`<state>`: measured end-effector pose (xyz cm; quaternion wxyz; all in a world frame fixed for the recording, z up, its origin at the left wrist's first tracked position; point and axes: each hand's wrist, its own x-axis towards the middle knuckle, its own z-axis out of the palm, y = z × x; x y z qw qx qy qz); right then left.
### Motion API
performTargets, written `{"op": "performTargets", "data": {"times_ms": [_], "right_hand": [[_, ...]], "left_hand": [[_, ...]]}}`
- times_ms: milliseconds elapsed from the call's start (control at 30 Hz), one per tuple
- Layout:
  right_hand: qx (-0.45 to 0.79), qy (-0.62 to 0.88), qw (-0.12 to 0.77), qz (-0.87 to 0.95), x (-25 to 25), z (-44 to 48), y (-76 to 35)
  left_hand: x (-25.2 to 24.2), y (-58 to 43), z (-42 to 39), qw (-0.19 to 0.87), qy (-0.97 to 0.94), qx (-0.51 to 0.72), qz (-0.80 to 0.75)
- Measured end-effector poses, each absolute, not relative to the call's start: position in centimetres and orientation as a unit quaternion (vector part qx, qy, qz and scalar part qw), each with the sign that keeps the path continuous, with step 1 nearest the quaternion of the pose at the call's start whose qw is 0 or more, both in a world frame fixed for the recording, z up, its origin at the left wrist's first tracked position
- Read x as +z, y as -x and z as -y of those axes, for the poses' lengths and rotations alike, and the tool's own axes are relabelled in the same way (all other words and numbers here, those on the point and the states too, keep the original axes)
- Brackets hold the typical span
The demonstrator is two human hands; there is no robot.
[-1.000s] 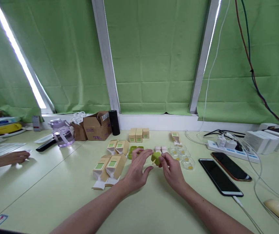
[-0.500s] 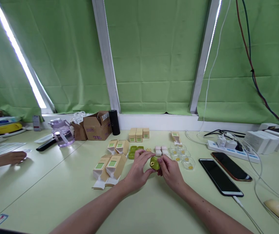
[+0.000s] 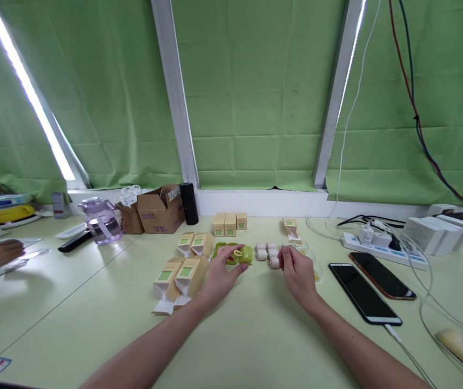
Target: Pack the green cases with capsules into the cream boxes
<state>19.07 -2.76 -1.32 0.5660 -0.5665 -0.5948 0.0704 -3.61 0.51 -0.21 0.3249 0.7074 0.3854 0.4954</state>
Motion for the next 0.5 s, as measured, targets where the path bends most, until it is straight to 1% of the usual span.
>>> {"op": "performTargets", "data": {"times_ms": [133,267,367,500], "right_hand": [[-0.038,0.598,0.503,0.623,-1.5,2.2,-20.2],[-0.135,0.587,0.406,0.687,-1.8,1.9,-20.6],[-0.167,0.586,0.334,0.719,-2.2,1.7,-20.6],[-0.179,0.599,0.275,0.73,-2.6,1.6,-20.4]], "left_hand": [[-0.3,3.6,-0.9,0.426,-0.65,0.52,-0.355],[-0.2,3.5,-1.2,0.531,-0.57,0.556,-0.292],[-0.2,3.5,-1.4,0.586,-0.523,0.565,-0.253],[-0.2,3.7,-1.4,0.655,-0.472,0.551,-0.212]]}}
